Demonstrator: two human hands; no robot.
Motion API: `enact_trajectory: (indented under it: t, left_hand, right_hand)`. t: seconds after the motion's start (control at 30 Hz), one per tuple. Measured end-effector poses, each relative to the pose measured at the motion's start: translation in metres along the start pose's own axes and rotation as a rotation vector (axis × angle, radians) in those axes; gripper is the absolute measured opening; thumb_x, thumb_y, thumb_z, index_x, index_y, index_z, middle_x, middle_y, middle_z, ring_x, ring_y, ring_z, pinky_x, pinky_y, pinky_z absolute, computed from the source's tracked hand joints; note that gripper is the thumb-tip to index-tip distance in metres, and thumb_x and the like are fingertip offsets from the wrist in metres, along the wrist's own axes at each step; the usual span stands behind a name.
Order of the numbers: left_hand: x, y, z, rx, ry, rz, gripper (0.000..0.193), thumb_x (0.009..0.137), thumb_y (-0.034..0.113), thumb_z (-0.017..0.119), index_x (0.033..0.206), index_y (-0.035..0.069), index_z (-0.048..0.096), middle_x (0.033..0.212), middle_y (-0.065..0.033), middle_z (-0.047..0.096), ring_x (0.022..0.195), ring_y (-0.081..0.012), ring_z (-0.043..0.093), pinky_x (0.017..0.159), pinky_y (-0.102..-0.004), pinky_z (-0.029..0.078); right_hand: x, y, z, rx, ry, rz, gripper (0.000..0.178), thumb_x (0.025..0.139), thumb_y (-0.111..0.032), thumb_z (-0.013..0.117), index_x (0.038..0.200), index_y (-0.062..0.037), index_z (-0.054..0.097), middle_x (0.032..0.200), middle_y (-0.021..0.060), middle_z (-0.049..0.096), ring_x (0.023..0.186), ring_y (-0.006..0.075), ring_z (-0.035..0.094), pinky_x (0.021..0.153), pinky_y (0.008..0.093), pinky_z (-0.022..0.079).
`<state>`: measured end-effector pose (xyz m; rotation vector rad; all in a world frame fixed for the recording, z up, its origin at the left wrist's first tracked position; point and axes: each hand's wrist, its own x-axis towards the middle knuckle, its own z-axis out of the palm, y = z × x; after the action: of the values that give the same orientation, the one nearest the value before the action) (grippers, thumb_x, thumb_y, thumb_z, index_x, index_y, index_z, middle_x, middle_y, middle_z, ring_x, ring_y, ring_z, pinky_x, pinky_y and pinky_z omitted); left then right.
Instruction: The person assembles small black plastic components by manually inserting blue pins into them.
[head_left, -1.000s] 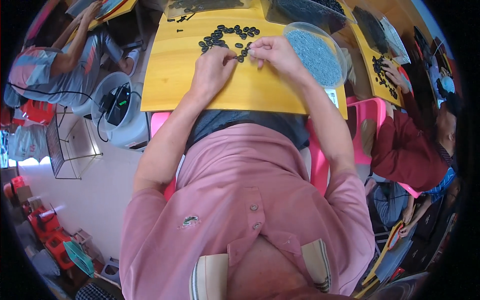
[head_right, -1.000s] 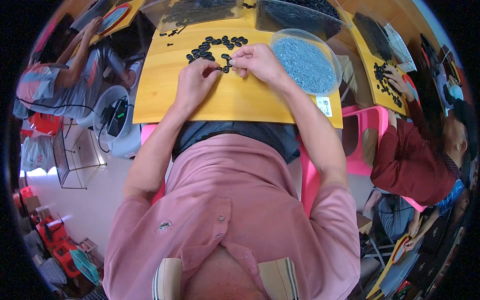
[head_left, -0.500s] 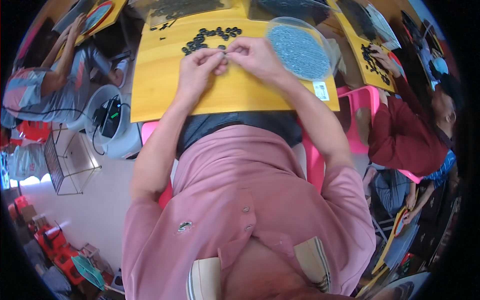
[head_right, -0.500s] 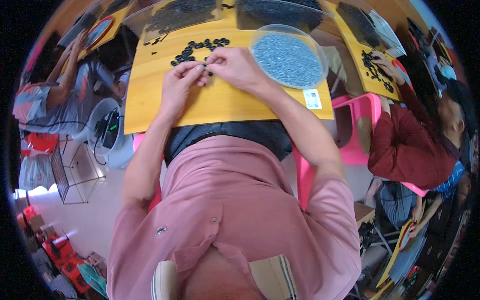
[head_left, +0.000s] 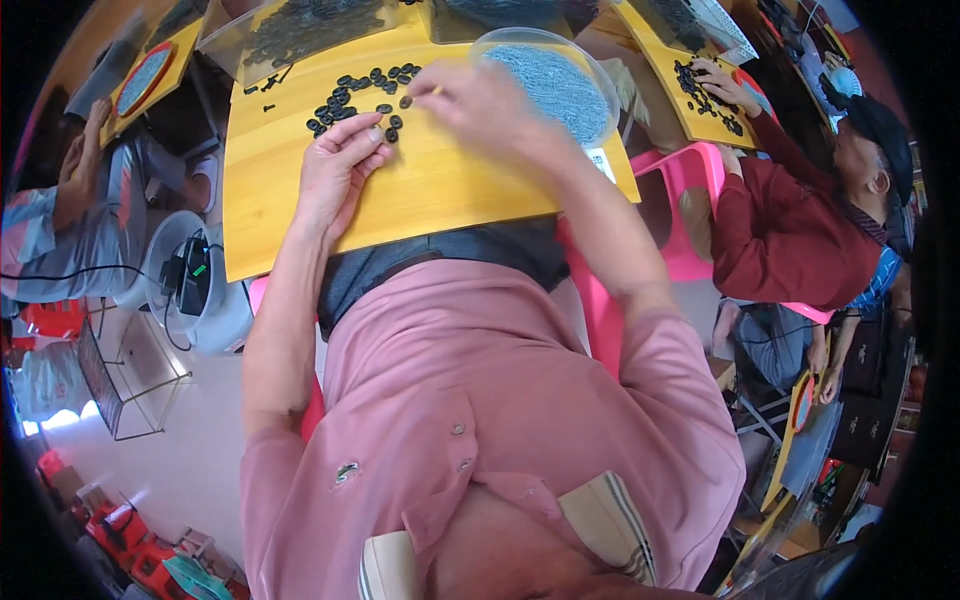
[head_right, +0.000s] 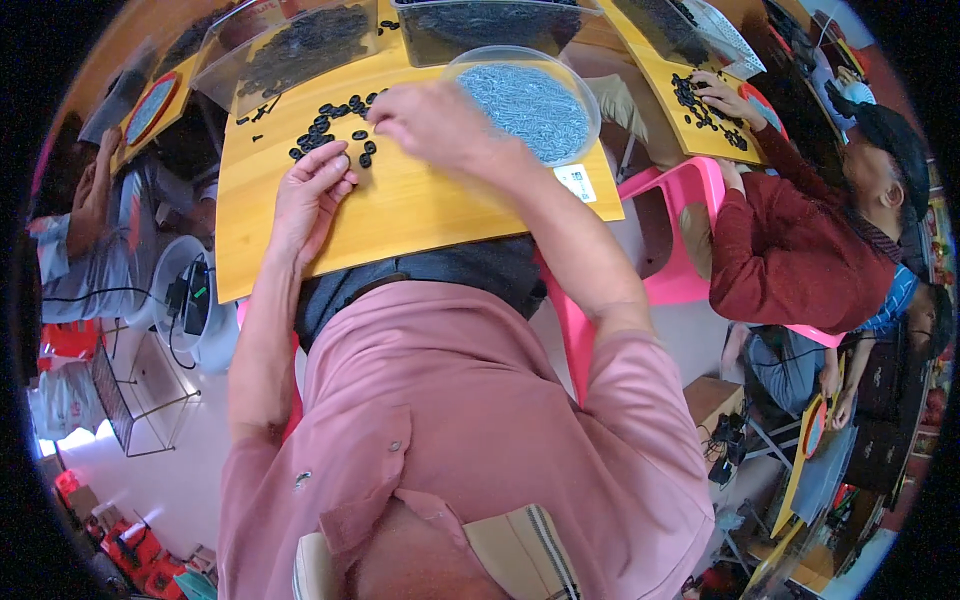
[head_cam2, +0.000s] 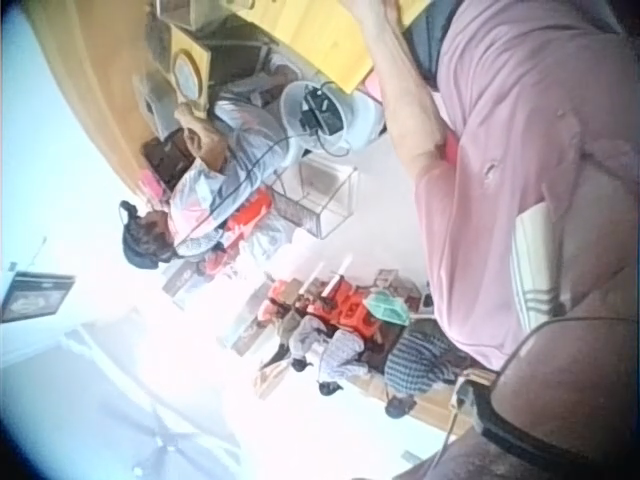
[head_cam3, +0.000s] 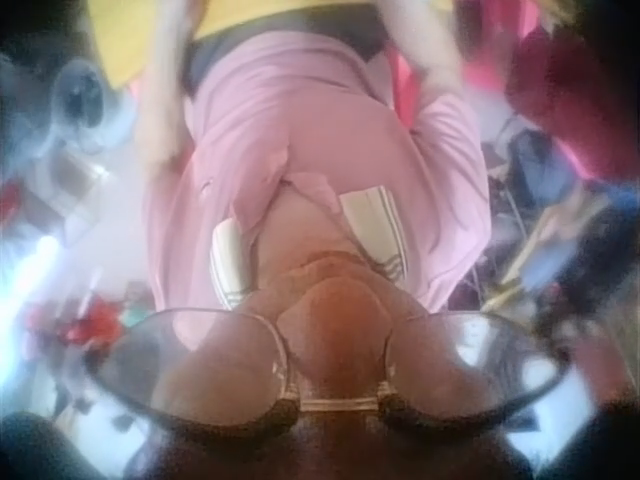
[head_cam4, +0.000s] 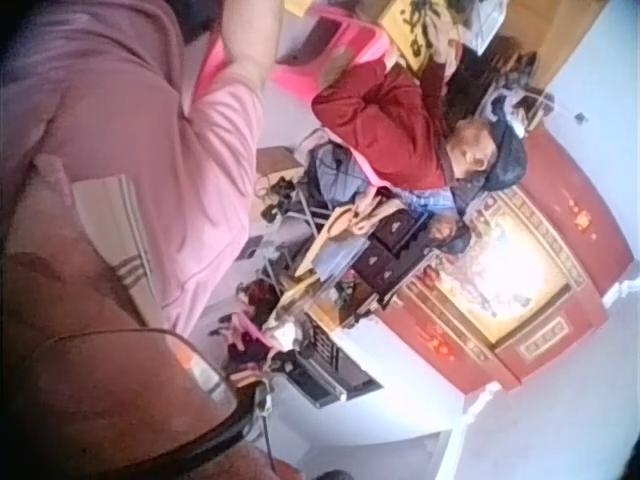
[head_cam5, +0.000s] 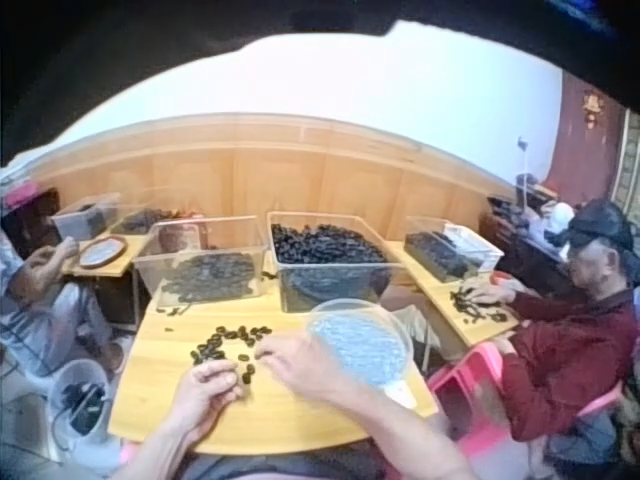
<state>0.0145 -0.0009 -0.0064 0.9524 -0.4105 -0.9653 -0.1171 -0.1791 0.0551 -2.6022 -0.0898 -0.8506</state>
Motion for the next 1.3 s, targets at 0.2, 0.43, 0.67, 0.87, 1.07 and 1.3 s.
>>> enact_trajectory:
  t: [0.2,0.43,0.67,0.87,1.07,1.3]
  left_hand:
    - [-0.001,0.004,0.001,0.016,0.051,0.017,0.021,0.092,0.001,0.065,0.112,-0.004,0.066,0.097,-0.0106,0.07,0.084,-0.0175,0.07,0.078,-0.026,0.058]
    - [0.0,0.002,0.002,0.026,0.062,0.018,0.023,0.091,-0.002,0.064,0.113,-0.006,0.064,0.098,-0.0129,0.069,0.086,-0.0197,0.07,0.082,-0.0267,0.059]
    - [-0.001,0.003,0.001,0.062,0.05,0.016,0.023,0.09,-0.004,0.063,0.113,-0.006,0.064,0.097,-0.0125,0.069,0.086,-0.0189,0.07,0.081,-0.0259,0.058]
    - [-0.001,0.002,0.001,0.07,0.044,0.019,0.023,0.09,-0.004,0.063,0.113,-0.005,0.064,0.096,-0.0119,0.069,0.084,-0.0176,0.07,0.08,-0.0255,0.057]
    - [-0.001,0.002,0.001,0.089,0.033,0.015,0.022,0.091,-0.003,0.063,0.113,-0.005,0.065,0.096,-0.0111,0.069,0.084,-0.0164,0.069,0.078,-0.025,0.057]
    - [-0.002,0.003,0.003,0.091,0.03,0.009,0.022,0.091,-0.003,0.063,0.113,-0.004,0.065,0.095,-0.0104,0.069,0.082,-0.0156,0.069,0.077,-0.0247,0.057]
  right_hand:
    - [-0.018,0.055,-0.075,-0.21,-0.235,0.385,0.017,0.082,-0.013,0.066,0.094,-0.0021,0.071,0.083,0.0145,0.07,0.079,0.027,0.069,0.072,0.0367,0.052]
    - [-0.041,0.062,-0.07,-0.172,-0.384,0.5,0.015,0.078,-0.01,0.068,0.091,-0.0037,0.072,0.08,0.0128,0.07,0.077,0.0249,0.067,0.071,0.0354,0.051]
    - [-0.042,0.064,-0.057,-0.274,-0.429,0.444,0.021,0.075,-0.011,0.067,0.094,-0.0041,0.071,0.081,0.0132,0.069,0.08,0.0261,0.068,0.073,0.0371,0.051]
    - [-0.044,0.067,-0.057,-0.183,-0.368,0.501,0.016,0.079,-0.013,0.068,0.091,-0.0029,0.072,0.081,0.0135,0.07,0.08,0.0264,0.068,0.073,0.037,0.051]
    - [-0.041,0.066,-0.063,-0.156,-0.335,0.562,0.018,0.081,-0.017,0.071,0.088,-0.0015,0.072,0.077,0.014,0.07,0.076,0.0235,0.068,0.071,0.0355,0.05]
    - [-0.047,0.074,-0.062,-0.226,-0.245,0.568,0.018,0.081,-0.015,0.07,0.093,-0.0012,0.071,0.079,0.0118,0.069,0.074,0.0218,0.065,0.071,0.0356,0.05]
